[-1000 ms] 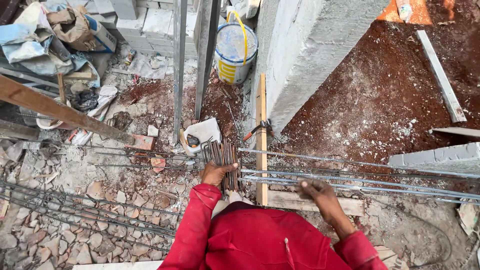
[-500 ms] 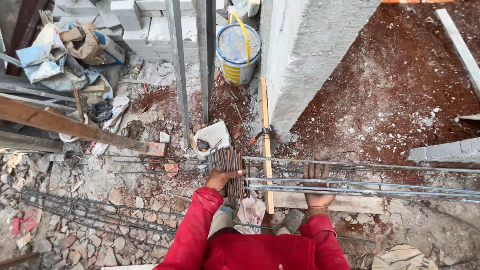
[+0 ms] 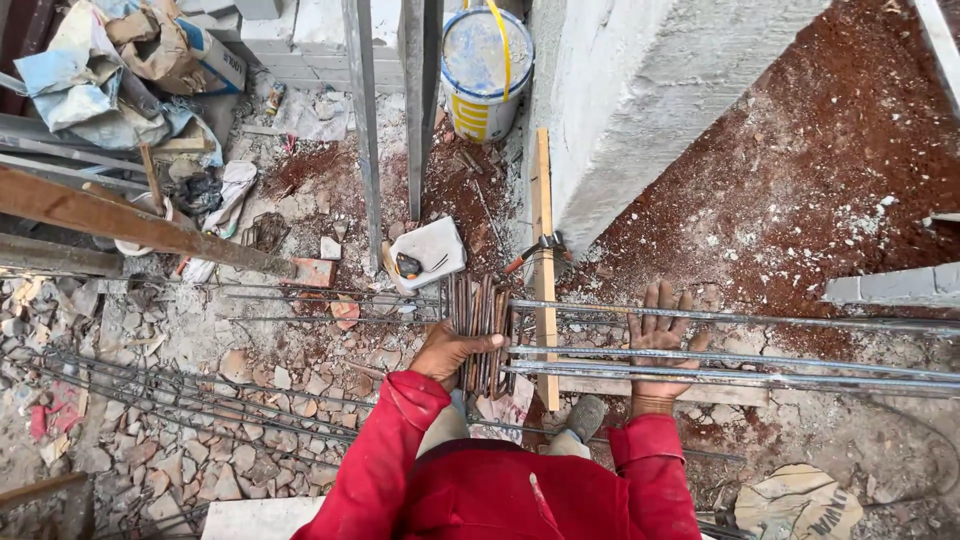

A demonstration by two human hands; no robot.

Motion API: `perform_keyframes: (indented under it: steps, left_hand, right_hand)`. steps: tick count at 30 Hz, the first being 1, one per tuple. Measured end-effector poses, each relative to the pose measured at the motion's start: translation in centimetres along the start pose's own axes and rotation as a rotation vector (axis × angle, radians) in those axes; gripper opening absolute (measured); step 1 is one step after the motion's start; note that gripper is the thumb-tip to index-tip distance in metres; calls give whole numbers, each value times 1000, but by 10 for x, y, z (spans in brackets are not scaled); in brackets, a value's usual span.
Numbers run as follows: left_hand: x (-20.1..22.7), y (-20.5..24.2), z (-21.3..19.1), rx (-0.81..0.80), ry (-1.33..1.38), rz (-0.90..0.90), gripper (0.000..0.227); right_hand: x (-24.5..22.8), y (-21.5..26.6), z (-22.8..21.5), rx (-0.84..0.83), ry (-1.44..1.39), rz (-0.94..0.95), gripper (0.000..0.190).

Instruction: The person measures rebar rods with a tape measure, marks intervals, gathers metal stirrups, and slides the stirrups onto the rods by hand, spacing them along the rebar.

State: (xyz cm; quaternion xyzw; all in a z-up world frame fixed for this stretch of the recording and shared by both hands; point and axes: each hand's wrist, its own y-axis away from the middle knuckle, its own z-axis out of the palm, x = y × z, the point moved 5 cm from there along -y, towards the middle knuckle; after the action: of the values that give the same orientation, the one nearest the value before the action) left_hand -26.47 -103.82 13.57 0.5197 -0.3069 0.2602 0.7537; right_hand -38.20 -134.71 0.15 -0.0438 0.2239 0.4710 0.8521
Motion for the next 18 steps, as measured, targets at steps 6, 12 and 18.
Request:
perform_keyframes:
  steps: [6,12,18]
  left_hand:
    - [7,23,20,-101,-79,1,46]
    - [-16,19,26,-75,-27,17,52]
    - [-8,36,30,-130,-13,18,47]
  right_hand:
    - [-8,19,24,71,7,22,71]
    - [-14,29,27,77,-32,29,71]
    - [-18,39,30,-7,-137,49,65]
